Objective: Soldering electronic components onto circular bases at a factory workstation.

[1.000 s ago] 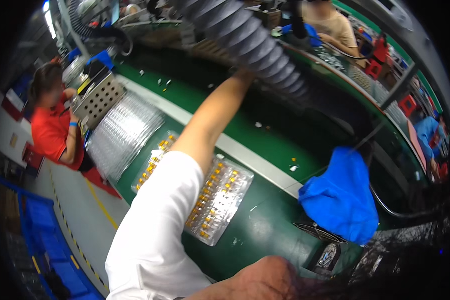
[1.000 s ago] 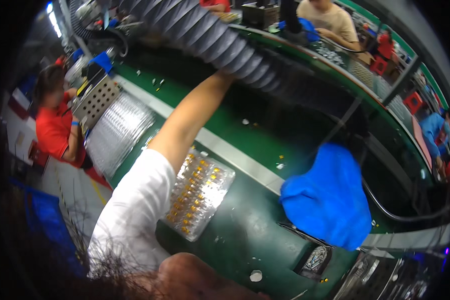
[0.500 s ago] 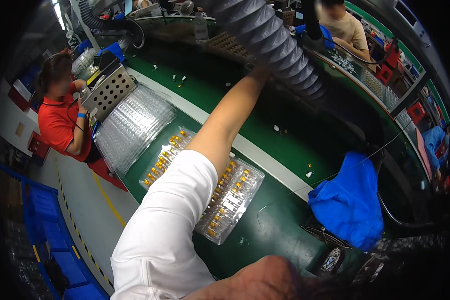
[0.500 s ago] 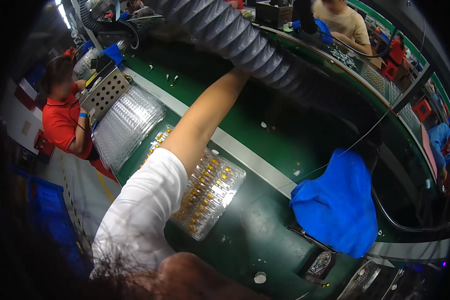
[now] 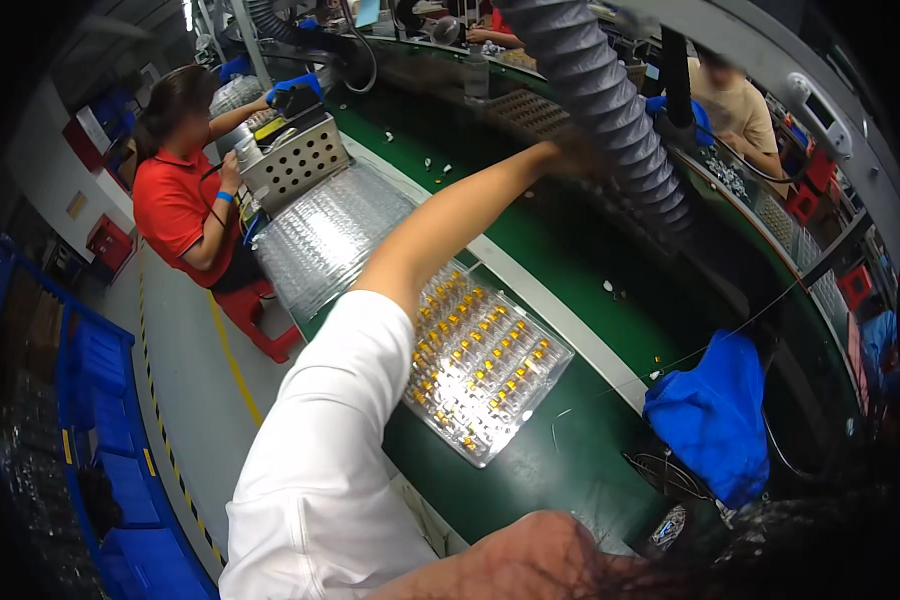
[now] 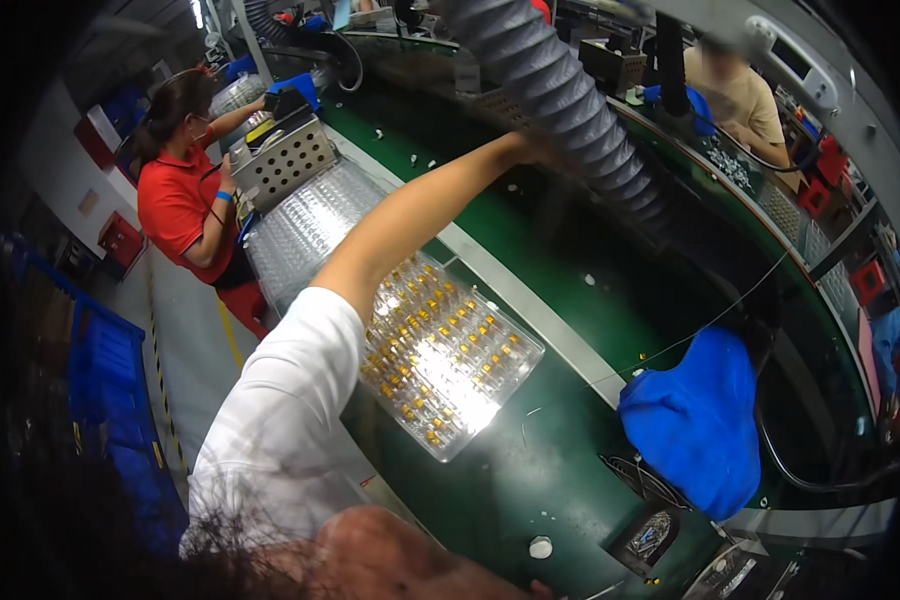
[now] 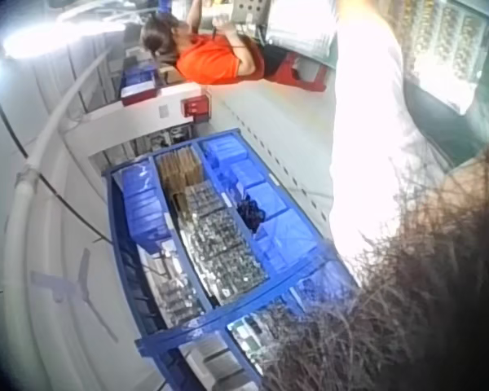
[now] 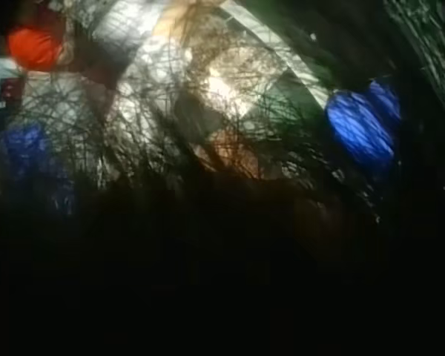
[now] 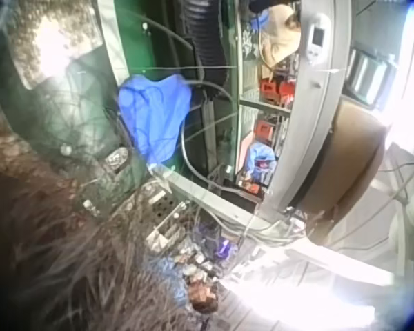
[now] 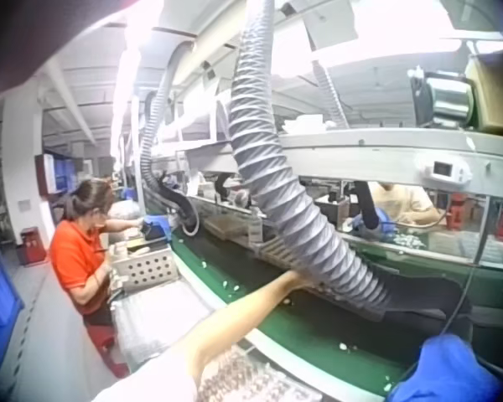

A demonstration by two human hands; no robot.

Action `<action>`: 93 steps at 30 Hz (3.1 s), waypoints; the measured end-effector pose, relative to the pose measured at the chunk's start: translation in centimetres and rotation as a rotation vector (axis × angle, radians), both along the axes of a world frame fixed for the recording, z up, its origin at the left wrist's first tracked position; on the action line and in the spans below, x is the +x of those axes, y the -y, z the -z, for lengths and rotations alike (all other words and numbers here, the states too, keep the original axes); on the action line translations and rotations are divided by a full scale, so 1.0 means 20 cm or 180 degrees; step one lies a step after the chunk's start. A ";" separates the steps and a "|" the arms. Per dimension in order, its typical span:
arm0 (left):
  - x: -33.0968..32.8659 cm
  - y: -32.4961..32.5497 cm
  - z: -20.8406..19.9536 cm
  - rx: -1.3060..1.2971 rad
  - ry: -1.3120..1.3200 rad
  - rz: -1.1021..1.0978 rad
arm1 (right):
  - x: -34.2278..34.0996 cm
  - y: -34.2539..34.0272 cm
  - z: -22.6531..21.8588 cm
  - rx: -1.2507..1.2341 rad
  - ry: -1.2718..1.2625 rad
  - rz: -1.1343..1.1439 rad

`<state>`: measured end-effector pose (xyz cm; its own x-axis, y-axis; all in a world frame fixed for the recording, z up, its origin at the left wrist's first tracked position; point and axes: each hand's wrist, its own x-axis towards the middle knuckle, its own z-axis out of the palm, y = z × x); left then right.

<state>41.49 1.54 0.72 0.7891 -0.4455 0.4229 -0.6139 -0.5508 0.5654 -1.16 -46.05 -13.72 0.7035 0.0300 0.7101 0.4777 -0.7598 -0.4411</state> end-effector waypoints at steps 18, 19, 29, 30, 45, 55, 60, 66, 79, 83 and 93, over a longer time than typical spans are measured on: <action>-1.68 0.84 -0.09 0.0725 -0.1439 0.0491 | -0.44 -0.02 -0.19 0.1073 0.0045 -0.0336; -1.70 0.84 -0.07 0.0738 -0.1372 0.0541 | -0.44 -0.04 -0.22 0.1060 -0.0019 -0.0415; -1.96 1.01 -0.03 0.0079 -0.1129 0.0559 | -0.45 -0.03 -0.24 0.1015 0.0049 -0.0525; -1.99 1.03 -0.02 -0.0061 -0.1218 0.0496 | -0.45 -0.03 -0.24 0.1022 0.0084 -0.0545; -2.03 1.36 0.18 -0.0685 -0.2204 0.0548 | -0.42 -0.02 -0.25 0.1216 -0.0235 -0.0512; -2.07 1.29 0.23 -0.0855 -0.1514 0.0712 | -0.39 -0.09 -0.29 0.0252 -0.0499 -0.0651; -2.18 0.97 0.10 -0.0477 -0.0286 0.0226 | -0.45 -0.08 -0.32 0.0303 -0.0947 -0.0526; -2.16 0.27 0.01 0.0200 0.0130 -0.1677 | -0.43 -0.06 -0.21 0.0778 -0.0477 -0.0725; -2.26 -0.04 -0.01 0.0562 -0.0144 -0.1804 | -0.43 -0.09 -0.17 0.0990 -0.0329 -0.0615; -2.24 -0.09 0.02 0.1308 0.0266 -0.1607 | -0.42 -0.08 -0.16 0.1031 -0.0295 -0.0659; -2.22 0.27 0.01 -0.0841 -0.0395 -0.1034 | -0.44 -0.06 -0.23 0.0754 -0.0155 -0.0731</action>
